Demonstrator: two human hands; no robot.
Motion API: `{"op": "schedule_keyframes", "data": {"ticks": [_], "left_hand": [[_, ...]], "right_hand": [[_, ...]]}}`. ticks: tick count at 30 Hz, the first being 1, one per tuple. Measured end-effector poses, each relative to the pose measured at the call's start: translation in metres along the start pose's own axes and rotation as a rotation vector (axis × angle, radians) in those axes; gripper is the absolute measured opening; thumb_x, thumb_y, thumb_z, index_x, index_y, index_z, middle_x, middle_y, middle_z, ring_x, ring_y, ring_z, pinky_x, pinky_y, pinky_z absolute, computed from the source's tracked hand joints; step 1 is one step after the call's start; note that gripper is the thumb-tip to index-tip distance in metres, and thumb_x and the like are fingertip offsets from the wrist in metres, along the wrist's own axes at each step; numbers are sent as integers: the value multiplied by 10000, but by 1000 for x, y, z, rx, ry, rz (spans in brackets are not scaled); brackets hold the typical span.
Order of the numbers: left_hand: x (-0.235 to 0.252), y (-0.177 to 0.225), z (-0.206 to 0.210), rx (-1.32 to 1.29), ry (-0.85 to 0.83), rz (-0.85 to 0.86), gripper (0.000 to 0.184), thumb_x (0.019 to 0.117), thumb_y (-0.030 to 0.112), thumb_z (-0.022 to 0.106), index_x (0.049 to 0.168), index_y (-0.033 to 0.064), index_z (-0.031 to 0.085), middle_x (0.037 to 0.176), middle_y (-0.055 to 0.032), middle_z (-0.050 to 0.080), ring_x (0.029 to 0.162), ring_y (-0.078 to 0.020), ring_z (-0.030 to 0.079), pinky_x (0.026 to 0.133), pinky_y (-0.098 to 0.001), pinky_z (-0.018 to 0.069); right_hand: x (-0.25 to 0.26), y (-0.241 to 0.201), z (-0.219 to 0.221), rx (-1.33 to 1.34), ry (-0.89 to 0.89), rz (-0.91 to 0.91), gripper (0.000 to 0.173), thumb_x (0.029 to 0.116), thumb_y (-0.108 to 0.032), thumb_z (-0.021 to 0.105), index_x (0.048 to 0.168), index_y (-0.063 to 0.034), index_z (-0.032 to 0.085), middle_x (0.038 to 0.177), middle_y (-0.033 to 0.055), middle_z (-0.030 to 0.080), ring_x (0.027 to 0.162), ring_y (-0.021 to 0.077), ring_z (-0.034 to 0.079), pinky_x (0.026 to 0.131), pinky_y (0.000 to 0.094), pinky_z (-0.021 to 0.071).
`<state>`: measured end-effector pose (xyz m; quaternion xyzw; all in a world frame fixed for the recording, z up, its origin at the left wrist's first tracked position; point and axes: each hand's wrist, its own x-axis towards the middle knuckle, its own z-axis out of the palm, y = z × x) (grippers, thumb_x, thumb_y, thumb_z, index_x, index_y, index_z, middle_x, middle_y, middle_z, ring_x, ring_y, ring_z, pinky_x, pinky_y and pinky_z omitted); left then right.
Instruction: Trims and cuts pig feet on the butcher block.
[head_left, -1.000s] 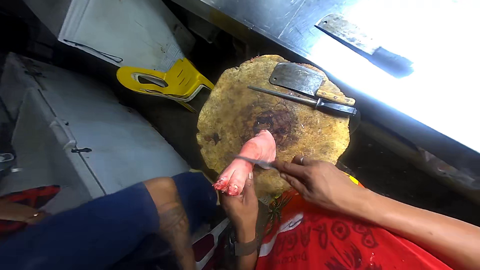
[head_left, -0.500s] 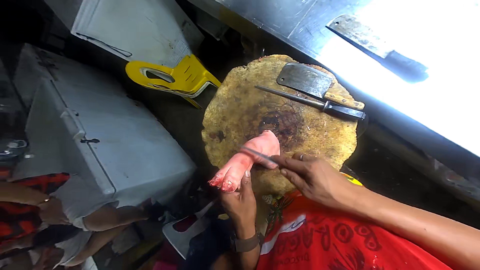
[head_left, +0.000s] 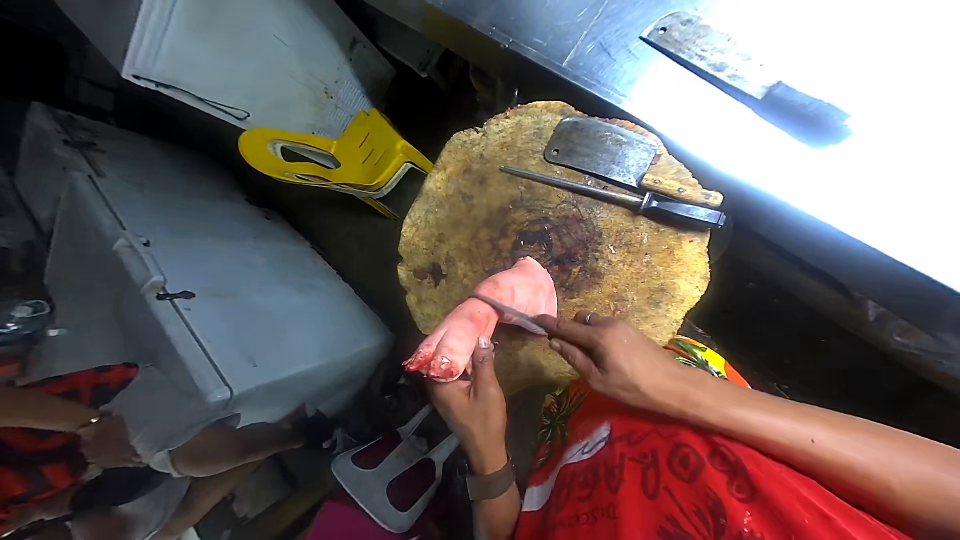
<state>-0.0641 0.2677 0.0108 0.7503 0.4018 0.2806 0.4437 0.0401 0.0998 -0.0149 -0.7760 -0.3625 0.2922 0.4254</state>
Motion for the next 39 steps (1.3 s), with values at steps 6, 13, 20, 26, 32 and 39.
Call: {"op": "schedule_keyframes", "data": {"ticks": [6,13,20,26,32,39], "left_hand": [[-3,-3,-3,11,-14,29,356,899,65,698,1179,-82,534,853,-52,708,760,-112,731,740,-282,643],[-5,-7,-7,-49,4,12,334,886,8,688,1164,-85,528,835,-51,713,732,-116,730,717,-282,645],[-8,-12,-11,-68,11,15,334,892,8,683,1170,-85,521,826,-45,709,727,-114,728,716,-279,644],[-11,-19,-16,-116,15,19,324,885,-8,676,1165,-70,525,826,-43,710,729,-121,724,711,-282,639],[-18,-24,-18,-113,-11,32,344,884,21,700,1172,-85,544,878,-69,723,789,-141,734,770,-305,640],[-25,-27,-18,-85,-20,47,359,875,33,711,1172,-98,556,904,-64,725,822,-128,734,802,-302,637]], "right_hand": [[7,15,6,13,-10,38,431,1089,-425,412,1456,-297,600,967,73,690,829,209,669,719,418,567],[9,10,4,35,-43,19,433,1091,-433,405,1460,-307,594,989,58,694,853,196,661,744,401,558],[17,16,5,61,-77,26,427,1090,-441,410,1449,-311,601,979,53,697,861,187,666,763,403,559],[26,23,-1,34,-112,45,413,1082,-419,435,1428,-295,622,993,47,721,876,179,686,802,411,565],[28,25,-8,27,-156,58,403,1085,-414,439,1422,-299,628,991,46,727,878,184,690,806,432,568],[24,21,-14,54,-156,8,403,1083,-447,436,1409,-319,635,954,11,700,835,133,657,761,369,552]]}}
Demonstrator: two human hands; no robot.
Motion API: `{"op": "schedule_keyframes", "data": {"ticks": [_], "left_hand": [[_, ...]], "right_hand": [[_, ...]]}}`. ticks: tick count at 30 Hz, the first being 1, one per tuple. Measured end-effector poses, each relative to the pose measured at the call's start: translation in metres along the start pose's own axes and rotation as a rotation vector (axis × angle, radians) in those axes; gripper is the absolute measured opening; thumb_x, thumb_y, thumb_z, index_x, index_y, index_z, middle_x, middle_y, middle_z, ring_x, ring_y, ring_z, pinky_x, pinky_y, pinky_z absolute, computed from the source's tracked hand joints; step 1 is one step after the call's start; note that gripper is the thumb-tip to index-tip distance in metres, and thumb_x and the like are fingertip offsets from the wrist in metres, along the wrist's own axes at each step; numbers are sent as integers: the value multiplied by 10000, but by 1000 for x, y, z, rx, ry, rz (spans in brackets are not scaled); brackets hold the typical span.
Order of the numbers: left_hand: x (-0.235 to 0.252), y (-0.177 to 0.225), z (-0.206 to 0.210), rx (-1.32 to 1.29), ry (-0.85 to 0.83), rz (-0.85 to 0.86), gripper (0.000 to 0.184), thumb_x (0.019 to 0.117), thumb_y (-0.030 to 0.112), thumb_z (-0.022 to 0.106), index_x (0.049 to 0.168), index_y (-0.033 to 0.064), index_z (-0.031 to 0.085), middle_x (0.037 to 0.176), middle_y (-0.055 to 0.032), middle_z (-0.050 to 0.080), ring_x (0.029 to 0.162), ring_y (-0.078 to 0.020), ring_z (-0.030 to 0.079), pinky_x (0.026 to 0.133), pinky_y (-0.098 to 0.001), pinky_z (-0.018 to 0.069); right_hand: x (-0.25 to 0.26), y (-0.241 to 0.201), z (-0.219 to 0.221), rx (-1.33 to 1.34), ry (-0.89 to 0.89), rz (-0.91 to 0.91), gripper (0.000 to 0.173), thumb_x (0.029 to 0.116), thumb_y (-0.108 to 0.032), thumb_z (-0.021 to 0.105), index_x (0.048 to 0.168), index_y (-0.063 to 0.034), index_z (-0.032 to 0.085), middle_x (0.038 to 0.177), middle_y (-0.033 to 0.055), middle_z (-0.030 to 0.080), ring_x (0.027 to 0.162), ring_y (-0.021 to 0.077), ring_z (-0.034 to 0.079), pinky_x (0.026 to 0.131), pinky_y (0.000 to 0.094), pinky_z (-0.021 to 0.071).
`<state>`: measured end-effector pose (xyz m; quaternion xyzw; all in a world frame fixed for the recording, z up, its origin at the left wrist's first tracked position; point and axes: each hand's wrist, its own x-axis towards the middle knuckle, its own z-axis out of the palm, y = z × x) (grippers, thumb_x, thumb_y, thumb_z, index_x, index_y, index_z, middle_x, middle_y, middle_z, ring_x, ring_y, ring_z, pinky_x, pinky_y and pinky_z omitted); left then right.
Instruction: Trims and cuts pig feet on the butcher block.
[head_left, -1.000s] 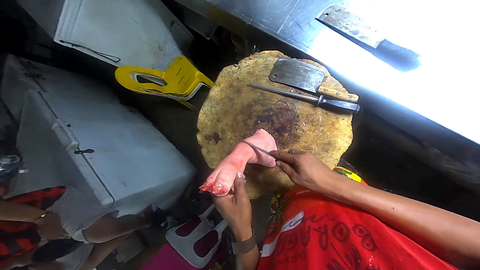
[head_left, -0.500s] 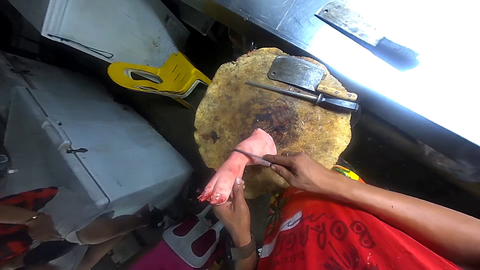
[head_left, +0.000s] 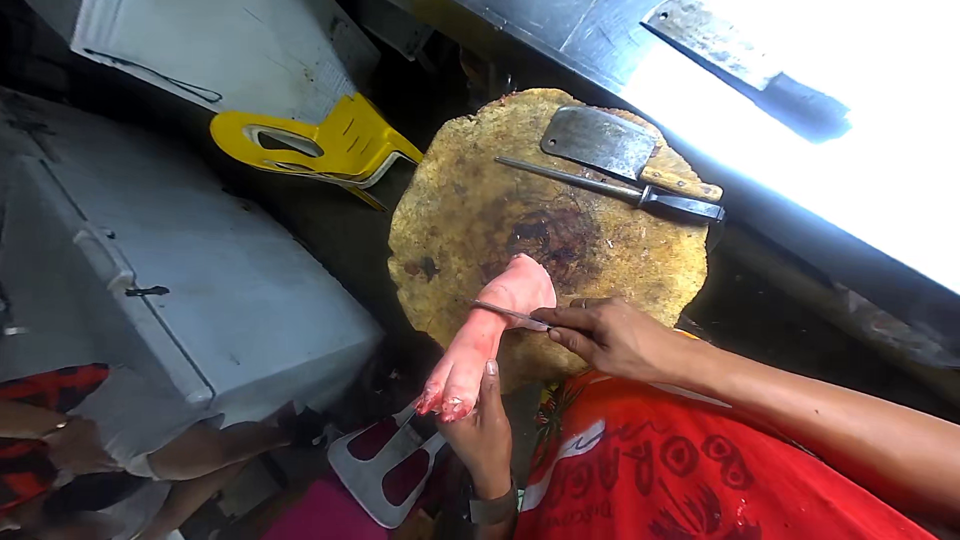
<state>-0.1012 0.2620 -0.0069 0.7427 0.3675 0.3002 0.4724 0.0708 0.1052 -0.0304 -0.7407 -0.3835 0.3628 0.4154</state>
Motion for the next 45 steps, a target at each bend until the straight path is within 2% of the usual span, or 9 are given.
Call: {"op": "schedule_keyframes", "data": {"ticks": [10,23,28,33,37,40,42,44,45], "left_hand": [[-4,-5,-1,-28,21,2,358,871,26,717,1171,-90,560,911,-63,722,831,-133,729,814,-309,633],[-7,-6,1,-54,33,-43,363,867,18,716,1178,-86,559,921,-57,724,849,-124,727,820,-301,628],[-7,-7,1,-84,42,-49,356,866,3,705,1176,-85,554,917,-55,720,832,-124,723,819,-303,625],[-10,-11,-2,-74,40,-60,362,868,5,704,1182,-86,549,916,-58,723,840,-133,728,822,-310,629],[-4,-13,-8,-98,69,-115,358,868,18,692,1182,-77,549,899,-66,725,829,-147,731,810,-325,631],[0,-17,-12,-149,86,-132,348,865,6,695,1174,-64,551,888,-78,720,813,-165,727,794,-334,630],[0,-17,-14,-175,105,-153,345,860,3,692,1170,-59,552,885,-73,725,803,-166,730,787,-334,632],[1,-18,-18,-210,124,-176,319,861,-9,680,1153,-46,556,878,-64,731,791,-161,733,769,-331,634],[1,-20,-20,-225,130,-185,310,863,-17,671,1149,-42,553,873,-65,731,785,-163,733,763,-330,634]], "right_hand": [[11,14,-5,-14,-37,96,379,1087,-409,449,1389,-296,650,1014,21,741,899,153,700,834,430,566],[10,10,-7,-8,-40,65,398,1083,-452,434,1398,-321,640,1015,-8,734,883,119,689,815,398,567],[19,38,1,-1,-20,235,390,1092,-405,450,1394,-259,650,1048,60,749,947,209,712,878,496,555],[13,29,7,-11,-23,153,408,1083,-456,430,1412,-322,631,1021,22,739,916,170,700,847,446,564],[34,72,8,15,-48,315,388,1085,-401,471,1397,-259,653,1058,102,752,974,274,714,890,567,543],[43,91,9,-50,-34,342,406,1088,-418,460,1403,-247,652,1059,105,752,978,282,716,890,569,545],[44,51,-8,-140,-45,389,396,1099,-327,453,1377,-129,655,1097,186,737,1027,357,708,920,575,537],[60,-50,-56,-114,-313,713,440,1125,-172,393,1527,-3,451,1448,302,540,1380,453,487,1155,568,329],[70,-71,-65,-126,-362,806,455,1125,-149,386,1559,-12,398,1516,294,475,1440,445,417,1186,552,278]]}}
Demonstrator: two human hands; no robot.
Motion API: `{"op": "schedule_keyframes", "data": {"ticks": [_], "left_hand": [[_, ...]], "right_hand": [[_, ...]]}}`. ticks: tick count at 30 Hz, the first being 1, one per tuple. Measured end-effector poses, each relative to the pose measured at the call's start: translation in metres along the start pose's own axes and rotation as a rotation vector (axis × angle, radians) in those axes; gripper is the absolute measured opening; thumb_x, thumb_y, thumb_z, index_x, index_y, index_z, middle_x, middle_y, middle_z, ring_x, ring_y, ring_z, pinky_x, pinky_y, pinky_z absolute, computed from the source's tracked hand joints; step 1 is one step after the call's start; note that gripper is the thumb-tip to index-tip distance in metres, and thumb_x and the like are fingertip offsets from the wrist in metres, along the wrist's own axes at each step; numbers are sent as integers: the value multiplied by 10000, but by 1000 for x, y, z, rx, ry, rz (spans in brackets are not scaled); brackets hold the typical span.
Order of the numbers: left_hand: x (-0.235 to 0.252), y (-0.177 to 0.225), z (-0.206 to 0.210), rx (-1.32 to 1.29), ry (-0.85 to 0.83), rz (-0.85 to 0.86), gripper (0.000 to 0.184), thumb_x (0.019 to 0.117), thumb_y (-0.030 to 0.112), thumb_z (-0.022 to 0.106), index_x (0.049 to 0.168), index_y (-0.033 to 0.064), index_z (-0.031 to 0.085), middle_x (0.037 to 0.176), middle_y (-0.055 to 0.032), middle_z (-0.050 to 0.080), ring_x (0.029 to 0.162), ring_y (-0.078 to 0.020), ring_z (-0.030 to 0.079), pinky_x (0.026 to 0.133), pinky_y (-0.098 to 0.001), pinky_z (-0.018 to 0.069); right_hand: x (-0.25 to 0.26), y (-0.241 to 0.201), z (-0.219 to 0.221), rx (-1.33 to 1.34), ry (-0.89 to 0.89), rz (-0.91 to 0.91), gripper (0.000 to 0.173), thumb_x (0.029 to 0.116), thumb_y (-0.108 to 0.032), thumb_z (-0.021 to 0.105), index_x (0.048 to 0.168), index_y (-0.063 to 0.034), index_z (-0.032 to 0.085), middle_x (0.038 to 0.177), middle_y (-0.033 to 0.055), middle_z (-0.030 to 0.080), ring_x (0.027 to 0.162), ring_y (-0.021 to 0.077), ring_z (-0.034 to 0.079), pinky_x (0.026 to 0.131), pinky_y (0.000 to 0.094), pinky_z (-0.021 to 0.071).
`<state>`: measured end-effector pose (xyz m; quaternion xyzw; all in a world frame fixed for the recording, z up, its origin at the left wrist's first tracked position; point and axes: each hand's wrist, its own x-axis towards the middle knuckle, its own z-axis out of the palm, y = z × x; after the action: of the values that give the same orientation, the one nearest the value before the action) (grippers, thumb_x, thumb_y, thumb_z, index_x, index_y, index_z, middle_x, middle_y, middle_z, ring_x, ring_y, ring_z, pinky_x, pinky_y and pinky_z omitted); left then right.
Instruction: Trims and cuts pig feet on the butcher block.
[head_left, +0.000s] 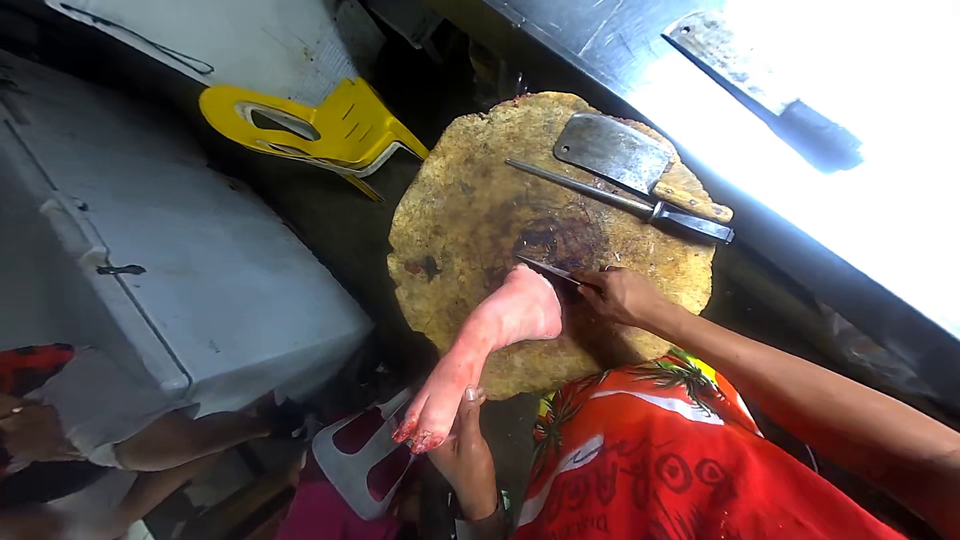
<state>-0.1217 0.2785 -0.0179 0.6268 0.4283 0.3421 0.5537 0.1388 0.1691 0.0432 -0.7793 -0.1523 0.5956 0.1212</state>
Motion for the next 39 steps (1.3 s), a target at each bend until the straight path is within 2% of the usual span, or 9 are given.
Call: {"op": "schedule_keyframes", "data": {"ticks": [4,7,12,16,21,25,29,34,39], "left_hand": [[0,-8,-11,-19,34,-54,247,885,-29,644,1125,-40,588,846,-82,728,750,-183,727,752,-337,632],[-1,-12,-14,-22,72,-82,235,887,-21,643,1118,-41,601,844,-76,732,747,-175,728,751,-330,633],[-10,-11,-16,12,96,-89,281,882,-11,666,1153,-51,605,891,-59,747,796,-163,742,776,-343,640],[-19,-10,-12,14,105,-80,337,861,-14,711,1176,-73,605,940,-67,748,829,-154,741,800,-356,641],[-20,-10,-11,-30,127,-91,479,790,-4,792,1210,-83,577,1043,-65,733,969,-110,715,905,-320,608],[-17,-15,-17,3,48,-10,469,811,135,831,1198,-36,629,1065,-48,739,1002,-119,713,918,-318,606],[-5,-10,-16,76,-29,66,393,858,145,802,1187,-11,654,1090,-38,738,1029,-121,708,942,-335,606],[2,4,6,146,-59,100,449,859,177,782,1200,-62,612,1097,-67,714,1039,-111,690,946,-318,595],[-2,16,33,253,-66,223,455,832,210,793,1143,-77,629,1066,-86,708,1029,-87,683,954,-269,581]], "right_hand": [[142,83,38,-161,587,-521,415,1068,-414,489,1427,-254,625,1058,181,717,942,379,707,806,588,565],[189,36,-1,-11,467,-658,430,1085,-419,465,1477,-274,566,1123,143,737,983,338,722,874,606,564],[245,-105,-66,634,114,-684,445,1138,-356,339,1549,-220,440,966,148,703,654,239,678,587,389,596],[294,-182,-105,765,92,-621,504,1127,-296,350,1623,-260,270,1019,148,659,647,224,638,581,385,571],[332,-178,-118,560,115,-495,416,1092,-242,426,1497,-172,488,968,149,653,681,214,609,638,409,545],[283,-107,-79,470,84,-448,512,1085,-288,462,1587,-350,380,947,116,666,591,188,584,526,357,525],[196,-18,-27,149,194,-473,659,1065,-285,549,1643,-260,234,945,166,698,662,255,669,636,474,598],[71,50,33,241,193,-659,420,1005,-208,575,1417,-129,576,1001,42,737,733,153,705,645,353,621],[-13,62,80,73,346,-972,414,1074,-449,498,1457,-328,598,1053,-13,682,857,67,614,722,270,539]]}}
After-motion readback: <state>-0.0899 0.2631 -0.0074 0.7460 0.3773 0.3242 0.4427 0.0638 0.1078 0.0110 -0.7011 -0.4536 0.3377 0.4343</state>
